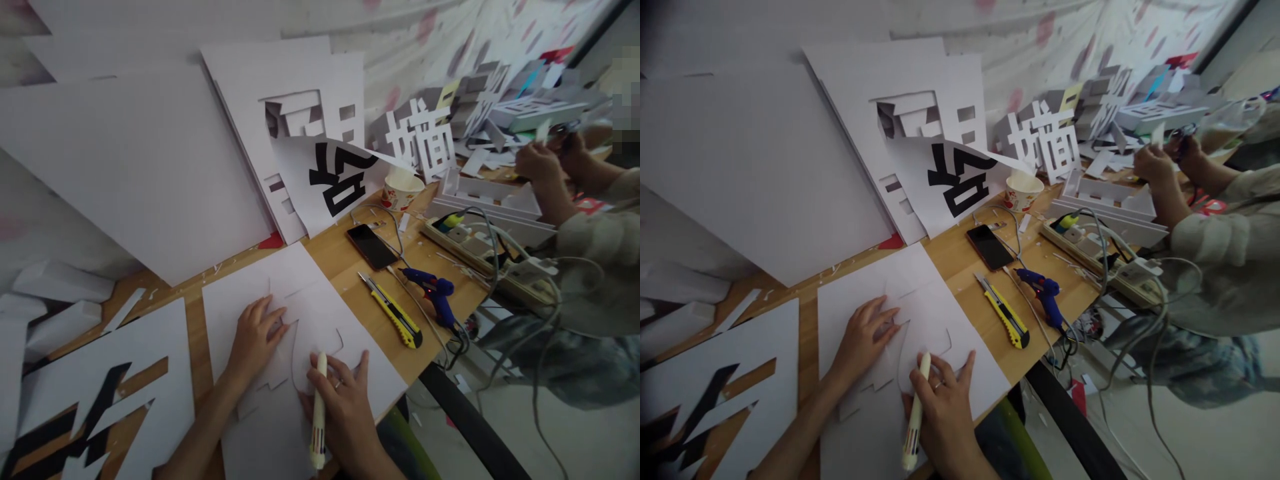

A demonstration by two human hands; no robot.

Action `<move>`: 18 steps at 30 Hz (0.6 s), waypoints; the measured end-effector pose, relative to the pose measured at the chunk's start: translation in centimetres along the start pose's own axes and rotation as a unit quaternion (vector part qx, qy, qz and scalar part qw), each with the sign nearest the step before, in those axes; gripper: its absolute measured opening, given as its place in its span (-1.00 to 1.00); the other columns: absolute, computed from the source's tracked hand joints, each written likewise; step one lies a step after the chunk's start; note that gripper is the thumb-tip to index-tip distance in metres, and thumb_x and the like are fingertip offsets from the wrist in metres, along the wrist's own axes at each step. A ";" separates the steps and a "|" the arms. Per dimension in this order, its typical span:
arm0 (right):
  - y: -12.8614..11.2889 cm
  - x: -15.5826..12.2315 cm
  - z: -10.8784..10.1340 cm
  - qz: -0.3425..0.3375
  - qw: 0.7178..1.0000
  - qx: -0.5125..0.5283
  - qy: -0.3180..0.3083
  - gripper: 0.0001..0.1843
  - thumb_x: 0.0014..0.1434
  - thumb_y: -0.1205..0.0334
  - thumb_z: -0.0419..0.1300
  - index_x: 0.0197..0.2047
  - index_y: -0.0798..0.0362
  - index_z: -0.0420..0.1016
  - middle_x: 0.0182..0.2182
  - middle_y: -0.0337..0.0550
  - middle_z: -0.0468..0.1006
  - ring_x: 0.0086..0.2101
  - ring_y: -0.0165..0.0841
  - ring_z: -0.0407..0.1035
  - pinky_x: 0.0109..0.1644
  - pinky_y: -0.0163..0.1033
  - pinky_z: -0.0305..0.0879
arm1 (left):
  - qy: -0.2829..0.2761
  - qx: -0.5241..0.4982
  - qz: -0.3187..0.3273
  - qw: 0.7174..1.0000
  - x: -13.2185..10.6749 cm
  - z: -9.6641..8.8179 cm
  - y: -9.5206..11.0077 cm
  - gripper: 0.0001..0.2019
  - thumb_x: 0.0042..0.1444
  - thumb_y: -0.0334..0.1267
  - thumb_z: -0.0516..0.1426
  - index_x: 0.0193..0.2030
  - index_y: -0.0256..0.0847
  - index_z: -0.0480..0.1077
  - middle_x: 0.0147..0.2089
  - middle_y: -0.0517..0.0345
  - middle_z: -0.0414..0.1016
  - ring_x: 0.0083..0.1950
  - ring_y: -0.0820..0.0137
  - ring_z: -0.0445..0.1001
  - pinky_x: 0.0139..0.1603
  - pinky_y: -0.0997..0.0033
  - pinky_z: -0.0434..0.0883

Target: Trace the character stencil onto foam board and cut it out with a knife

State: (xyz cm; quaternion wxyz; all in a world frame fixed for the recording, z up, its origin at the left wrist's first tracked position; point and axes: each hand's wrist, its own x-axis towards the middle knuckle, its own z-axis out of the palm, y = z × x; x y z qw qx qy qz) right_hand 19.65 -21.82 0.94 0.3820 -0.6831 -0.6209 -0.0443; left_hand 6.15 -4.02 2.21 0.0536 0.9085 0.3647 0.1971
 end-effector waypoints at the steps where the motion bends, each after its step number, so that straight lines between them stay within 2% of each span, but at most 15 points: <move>1: 0.1 0.0 -0.1 -0.008 1.000 -0.003 -0.007 -0.82 0.21 0.25 0.18 -0.09 -0.07 0.40 -0.08 -0.22 0.66 -0.07 -0.22 0.49 0.37 0.32 -0.71 | 0.005 -0.001 0.001 1.000 0.0 0.1 0.0 -0.71 0.28 -0.11 0.09 0.05 -0.11 0.50 0.27 -0.08 0.31 0.25 0.12 0.30 0.26 -0.07 0.35; 4: 0.3 0.2 -0.3 -0.027 0.999 -0.005 -0.033 -0.78 0.20 0.24 0.22 -0.07 -0.08 0.40 -0.05 -0.21 0.65 -0.05 -0.22 0.48 0.36 0.30 -0.78 | 0.022 -0.009 0.004 1.000 -0.1 0.2 0.0 -0.72 0.28 -0.11 0.11 0.03 -0.11 0.51 0.28 -0.08 0.31 0.21 0.12 0.34 0.24 -0.07 0.36; 7: -0.2 0.3 -0.3 -0.002 1.000 0.010 -0.009 -0.79 0.19 0.27 0.21 -0.08 -0.07 0.39 -0.09 -0.22 0.66 -0.06 -0.21 0.49 0.36 0.38 -0.69 | 0.030 -0.017 -0.002 0.999 -0.3 0.4 -0.1 -0.72 0.27 -0.10 0.11 0.03 -0.08 0.51 0.27 -0.04 0.32 0.21 0.12 0.34 0.24 -0.07 0.36; 11: -0.3 0.1 -0.8 0.006 0.998 0.064 0.030 -0.79 0.19 0.29 0.22 -0.08 -0.05 0.38 -0.14 -0.17 0.67 -0.06 -0.18 0.50 0.35 0.50 -0.43 | 0.039 -0.022 0.002 0.999 -0.3 0.6 -0.3 -0.73 0.27 -0.10 0.12 0.03 -0.08 0.51 0.25 -0.04 0.34 0.21 0.11 0.35 0.24 -0.13 0.35; 14: 1.4 -0.1 -1.7 0.015 0.994 0.085 0.071 -0.84 0.19 0.33 0.21 -0.14 -0.05 0.41 -0.11 -0.17 0.66 -0.09 -0.23 0.52 0.38 0.41 -0.20 | 0.049 -0.025 0.013 0.998 -0.3 0.6 -0.3 -0.72 0.26 -0.09 0.13 0.02 -0.12 0.51 0.23 -0.08 0.36 0.18 0.08 0.38 0.21 -0.16 0.36; 16: 3.2 -0.1 -2.3 0.059 0.983 0.097 0.148 -0.91 0.23 0.30 0.16 -0.22 -0.08 0.45 -0.17 -0.23 0.67 -0.15 -0.25 0.55 0.38 0.31 -0.04 | 0.048 -0.028 0.012 0.998 -0.3 0.7 -0.3 -0.71 0.26 -0.09 0.13 0.02 -0.14 0.51 0.22 -0.10 0.36 0.17 0.07 0.38 0.19 -0.17 0.37; 17: 4.3 -0.1 -2.7 0.103 0.970 0.117 0.186 -0.92 0.25 0.26 0.15 -0.23 -0.09 0.46 -0.21 -0.24 0.68 -0.18 -0.25 0.57 0.35 0.24 0.08 | 0.047 -0.031 0.009 0.998 -0.4 0.6 -0.3 -0.71 0.26 -0.09 0.14 0.02 -0.13 0.51 0.22 -0.10 0.36 0.17 0.07 0.38 0.19 -0.17 0.36; 18: 5.3 0.0 -3.0 0.138 0.963 0.118 0.201 -0.89 0.27 0.26 0.12 -0.19 -0.07 0.47 -0.20 -0.19 0.68 -0.20 -0.25 0.57 0.28 0.17 0.23 | 0.046 -0.034 0.006 0.998 -0.4 0.6 -0.3 -0.71 0.26 -0.09 0.14 0.02 -0.13 0.51 0.23 -0.09 0.36 0.18 0.07 0.38 0.20 -0.18 0.36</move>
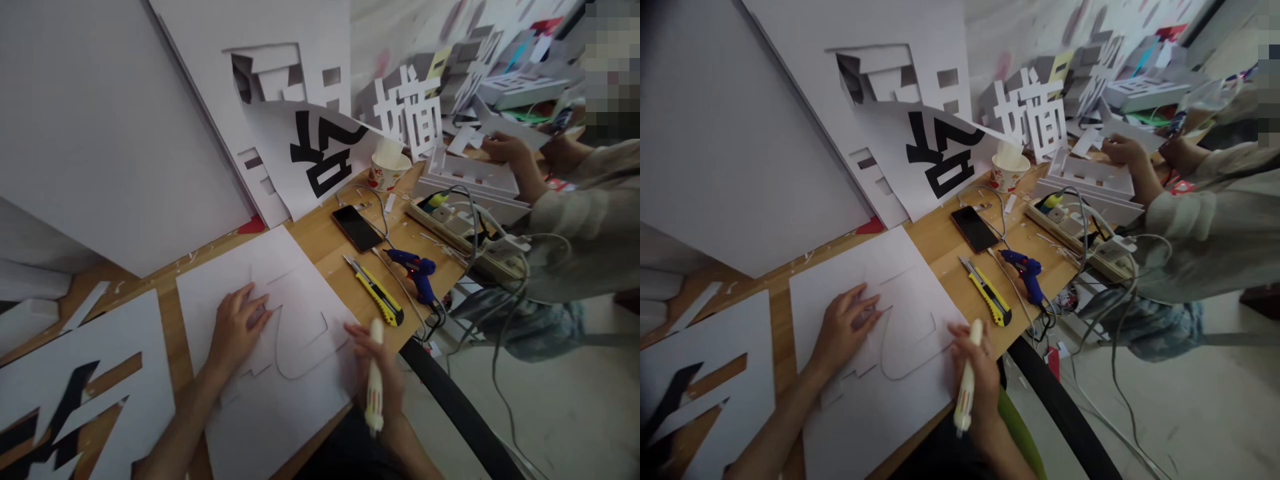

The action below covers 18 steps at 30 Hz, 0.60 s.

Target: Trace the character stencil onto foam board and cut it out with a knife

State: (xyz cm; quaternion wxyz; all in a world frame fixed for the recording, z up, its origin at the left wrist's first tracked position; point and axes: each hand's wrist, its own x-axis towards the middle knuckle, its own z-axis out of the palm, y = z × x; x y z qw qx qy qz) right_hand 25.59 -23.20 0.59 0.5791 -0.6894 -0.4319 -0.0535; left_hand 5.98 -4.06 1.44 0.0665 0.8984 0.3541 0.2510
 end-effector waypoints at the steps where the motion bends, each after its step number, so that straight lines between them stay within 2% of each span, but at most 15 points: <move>1: 0.8 0.5 -0.4 0.020 1.000 -0.003 0.012 -0.86 0.29 0.28 0.09 -0.14 -0.04 0.47 -0.18 -0.14 0.67 -0.20 -0.24 0.58 0.22 0.12 0.33 | -0.001 -0.003 -0.003 1.000 0.0 0.0 0.0 -0.72 0.26 -0.09 0.14 0.03 -0.12 0.50 0.23 -0.08 0.36 0.19 0.07 0.37 0.21 -0.18 0.34; 3: 1.9 1.2 -1.1 0.047 0.999 -0.003 0.016 -0.86 0.29 0.30 0.10 -0.14 -0.01 0.47 -0.17 -0.13 0.67 -0.12 -0.22 0.57 0.12 0.04 0.43 | -0.002 -0.011 -0.007 1.000 0.0 -0.1 0.1 -0.73 0.26 -0.10 0.14 0.03 -0.10 0.50 0.24 -0.07 0.36 0.21 0.09 0.36 0.24 -0.20 0.31; 5: 2.4 1.6 -1.4 0.056 0.998 0.010 0.003 -0.89 0.27 0.30 0.13 -0.18 -0.01 0.49 -0.17 -0.16 0.67 -0.10 -0.22 0.56 0.12 0.03 0.43 | -0.004 -0.019 -0.016 1.000 0.0 -0.1 0.2 -0.73 0.25 -0.10 0.15 0.03 -0.10 0.50 0.24 -0.07 0.36 0.22 0.09 0.36 0.26 -0.22 0.29; 9: 1.4 1.0 -1.3 0.044 0.998 0.039 -0.038 -0.90 0.24 0.31 0.18 -0.19 -0.03 0.51 -0.18 -0.19 0.68 -0.09 -0.24 0.55 0.12 0.02 0.43 | -0.013 -0.032 -0.032 0.999 0.1 -0.3 0.5 -0.74 0.24 -0.11 0.16 0.03 -0.08 0.51 0.26 -0.07 0.34 0.25 0.09 0.34 0.27 -0.23 0.28; 12: 0.3 0.4 -0.9 0.050 0.996 0.051 -0.045 -0.92 0.24 0.32 0.19 -0.21 -0.02 0.51 -0.21 -0.18 0.68 -0.10 -0.24 0.55 0.08 0.01 0.45 | -0.023 -0.031 -0.036 0.999 0.2 -0.7 0.4 -0.72 0.27 -0.12 0.13 0.06 -0.07 0.49 0.30 -0.04 0.30 0.26 0.15 0.33 0.27 -0.13 0.33; 15: -0.3 0.3 -0.6 0.034 0.996 0.037 -0.068 -0.94 0.23 0.29 0.22 -0.21 -0.02 0.51 -0.21 -0.17 0.68 -0.12 -0.24 0.56 0.06 0.00 0.46 | -0.023 -0.034 -0.037 0.998 0.2 -1.8 0.1 -0.68 0.30 -0.12 0.09 0.12 -0.10 0.46 0.32 -0.05 0.27 0.30 0.18 0.28 0.29 -0.05 0.33; 18: -0.6 0.4 -0.6 0.021 0.996 0.003 -0.090 -0.92 0.23 0.24 0.21 -0.20 -0.01 0.53 -0.20 -0.15 0.68 -0.10 -0.22 0.56 0.05 -0.01 0.47 | -0.012 -0.024 -0.040 0.999 0.0 -3.7 -0.8 -0.67 0.31 -0.11 0.07 0.14 -0.12 0.45 0.32 -0.08 0.26 0.32 0.16 0.25 0.31 -0.08 0.29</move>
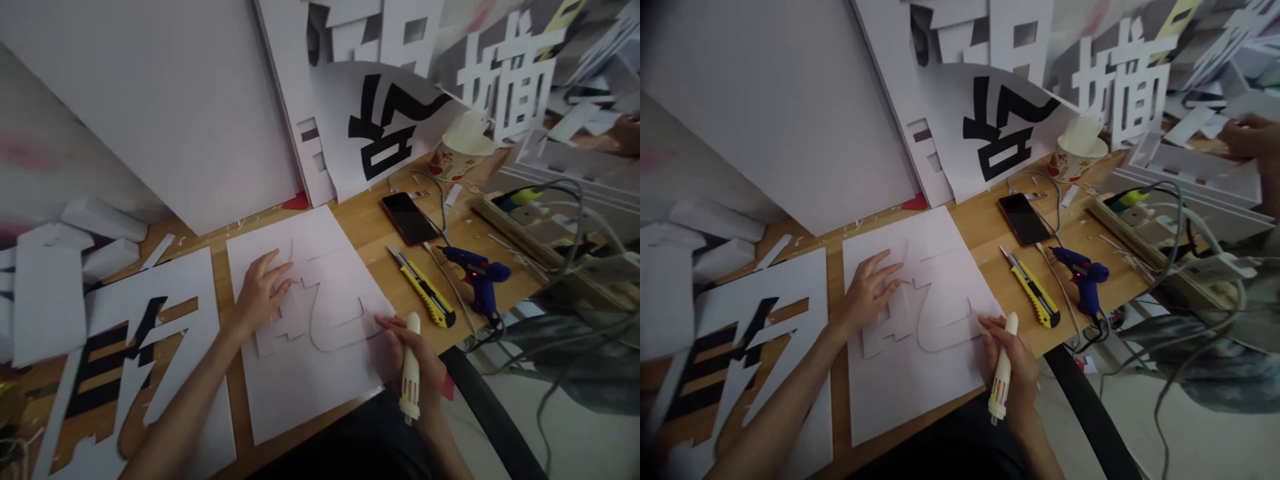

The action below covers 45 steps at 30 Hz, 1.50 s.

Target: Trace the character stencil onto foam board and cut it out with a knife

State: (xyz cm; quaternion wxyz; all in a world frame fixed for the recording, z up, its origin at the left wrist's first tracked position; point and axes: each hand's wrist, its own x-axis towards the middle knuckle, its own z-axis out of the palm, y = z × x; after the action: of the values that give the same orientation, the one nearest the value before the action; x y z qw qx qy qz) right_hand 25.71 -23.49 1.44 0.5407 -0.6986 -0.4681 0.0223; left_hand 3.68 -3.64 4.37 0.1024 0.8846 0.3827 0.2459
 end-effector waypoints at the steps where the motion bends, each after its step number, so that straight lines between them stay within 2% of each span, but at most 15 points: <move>1: -0.1 0.1 0.0 -0.006 1.000 -0.008 -0.005 -0.92 0.24 0.23 0.21 -0.20 -0.01 0.52 -0.20 -0.15 0.68 -0.10 -0.22 0.56 0.04 -0.03 0.47 | 0.003 0.006 -0.004 1.000 -0.1 -0.7 -0.4 -0.67 0.32 -0.10 0.06 0.13 -0.11 0.44 0.32 -0.07 0.25 0.32 0.16 0.25 0.32 -0.09 0.28; 6: -1.3 0.0 0.0 -0.018 0.999 -0.038 -0.029 -0.90 0.24 0.16 0.21 -0.25 0.00 0.48 -0.20 -0.14 0.68 -0.10 -0.21 0.55 -0.01 -0.11 0.44 | -0.036 0.026 -0.033 0.998 -1.8 -3.0 -3.5 -0.58 0.29 0.01 0.07 0.21 -0.07 0.36 0.40 -0.07 0.14 0.41 0.10 0.13 0.37 -0.18 0.18; 9: -2.1 -0.4 0.2 0.013 0.998 -0.060 -0.023 -0.66 0.30 -0.05 0.07 -0.17 0.02 0.52 -0.31 -0.12 0.68 -0.20 -0.20 0.57 -0.17 -0.16 0.41 | -0.070 0.018 -0.046 0.996 -3.1 -3.5 -4.8 -0.48 0.28 0.09 0.05 0.28 -0.13 0.30 0.44 -0.15 0.07 0.45 0.03 0.07 0.37 -0.24 0.14; 12: -3.0 -1.1 0.7 0.054 0.998 0.036 -0.014 -0.42 0.32 -0.19 -0.13 0.00 0.06 0.48 -0.47 -0.17 0.59 -0.45 -0.27 0.50 -0.36 -0.20 0.35 | -0.086 0.017 -0.031 0.996 -4.3 -4.0 -4.6 -0.45 0.29 0.10 0.03 0.30 -0.17 0.28 0.45 -0.20 0.06 0.46 0.01 0.03 0.36 -0.24 0.15; 15: -4.0 -1.6 1.3 0.077 0.990 0.119 -0.012 -0.40 0.29 -0.23 -0.10 -0.01 0.10 0.46 -0.48 -0.20 0.50 -0.54 -0.33 0.40 -0.44 -0.20 0.33 | -0.100 0.020 0.014 0.995 -5.3 -4.9 -3.6 -0.51 0.30 0.03 0.04 0.28 -0.15 0.32 0.43 -0.16 0.11 0.46 0.03 0.04 0.38 -0.21 0.14; 17: -4.9 -1.8 1.5 0.067 0.993 0.089 -0.025 -0.45 0.28 -0.19 -0.05 -0.10 0.10 0.49 -0.50 -0.21 0.48 -0.53 -0.34 0.39 -0.45 -0.21 0.31 | -0.116 0.010 0.035 0.993 -6.0 -5.3 -3.1 -0.56 0.31 -0.01 0.05 0.26 -0.10 0.35 0.42 -0.11 0.16 0.45 0.05 0.07 0.38 -0.21 0.14; 20: -6.7 -1.8 2.1 0.053 0.995 0.027 -0.075 -0.68 0.26 -0.01 0.11 -0.15 0.05 0.52 -0.50 -0.24 0.50 -0.52 -0.37 0.39 -0.45 -0.27 0.29 | -0.134 -0.013 0.062 0.989 -7.0 -5.3 -2.8 -0.59 0.33 -0.03 0.04 0.25 -0.03 0.37 0.42 -0.10 0.16 0.44 0.04 0.12 0.37 -0.27 0.12; 22: -8.1 -1.7 3.0 0.052 0.991 0.027 -0.121 -0.82 0.19 0.11 0.22 -0.19 0.02 0.53 -0.47 -0.24 0.54 -0.51 -0.41 0.39 -0.48 -0.31 0.27 | -0.131 -0.017 0.080 0.988 -7.4 -5.0 -3.0 -0.62 0.33 -0.04 0.04 0.21 0.00 0.41 0.42 -0.12 0.17 0.43 0.00 0.13 0.35 -0.36 0.08; 24: -9.4 -1.5 4.4 0.062 0.985 0.056 -0.149 -0.88 0.17 0.15 0.26 -0.30 0.01 0.53 -0.51 -0.26 0.53 -0.55 -0.42 0.36 -0.52 -0.34 0.25 | -0.117 -0.016 0.093 0.989 -7.8 -4.5 -3.3 -0.65 0.32 -0.04 0.05 0.16 0.02 0.45 0.42 -0.14 0.17 0.42 -0.06 0.14 0.32 -0.43 0.08; 26: -10.1 -1.5 6.1 0.104 0.977 0.087 -0.164 -0.83 0.15 0.14 0.27 -0.42 0.01 0.46 -0.61 -0.33 0.44 -0.62 -0.47 0.27 -0.59 -0.37 0.16 | -0.102 -0.018 0.102 0.989 -7.9 -4.2 -3.4 -0.67 0.30 -0.04 0.08 0.13 0.05 0.47 0.44 -0.13 0.13 0.42 -0.07 0.15 0.30 -0.45 0.09; 29: -10.3 -1.8 8.2 0.188 0.959 0.133 -0.166 -0.71 0.11 0.10 0.32 -0.46 0.00 0.30 -0.67 -0.43 0.30 -0.66 -0.51 0.13 -0.65 -0.39 0.03 | -0.090 -0.027 0.109 0.990 -8.1 -3.8 -3.5 -0.68 0.26 -0.02 0.12 0.11 0.09 0.48 0.47 -0.09 0.07 0.42 -0.05 0.16 0.30 -0.44 0.08; 31: -10.0 -2.0 9.0 0.199 0.957 0.135 -0.162 -0.64 0.10 0.10 0.34 -0.50 -0.01 0.22 -0.68 -0.45 0.25 -0.66 -0.52 0.10 -0.63 -0.39 0.01 | -0.091 -0.031 0.111 0.989 -8.2 -3.6 -3.6 -0.69 0.25 -0.01 0.14 0.08 0.09 0.50 0.45 -0.10 0.12 0.42 -0.03 0.16 0.31 -0.43 0.05; 36: -9.4 -2.7 9.8 0.142 0.970 0.090 -0.178 -0.60 0.19 0.21 0.26 -0.54 0.00 0.12 -0.67 -0.46 0.20 -0.65 -0.55 0.08 -0.60 -0.38 0.04 | -0.110 -0.038 0.108 0.987 -8.3 -3.3 -3.8 -0.71 0.24 -0.01 0.15 0.07 0.11 0.50 0.38 -0.03 0.26 0.43 0.04 0.14 0.36 -0.41 -0.04; 42: -9.8 -2.9 10.4 0.108 0.967 0.072 -0.220 -0.64 0.16 0.33 0.27 -0.54 0.01 0.17 -0.66 -0.45 0.25 -0.67 -0.57 0.08 -0.61 -0.38 0.03 | -0.125 -0.043 0.100 0.986 -8.2 -3.4 -3.9 -0.71 0.25 -0.03 0.15 0.08 0.08 0.48 0.39 -0.02 0.24 0.45 0.04 0.11 0.39 -0.39 -0.07; 45: -10.0 -2.6 10.5 0.066 0.972 0.026 -0.222 -0.67 0.17 0.34 0.26 -0.52 -0.01 0.20 -0.66 -0.43 0.29 -0.68 -0.55 0.12 -0.62 -0.38 0.08 | -0.129 -0.048 0.093 0.986 -8.2 -3.4 -3.9 -0.70 0.24 -0.02 0.16 0.10 0.11 0.46 0.40 0.04 0.23 0.44 0.07 0.11 0.41 -0.35 -0.10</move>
State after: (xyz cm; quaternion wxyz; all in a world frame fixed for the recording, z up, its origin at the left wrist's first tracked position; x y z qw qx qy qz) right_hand 12.28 -17.76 3.59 0.4389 -0.6912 -0.5282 0.2250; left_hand -5.34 -6.96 2.95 0.1698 0.9347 0.2705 0.1559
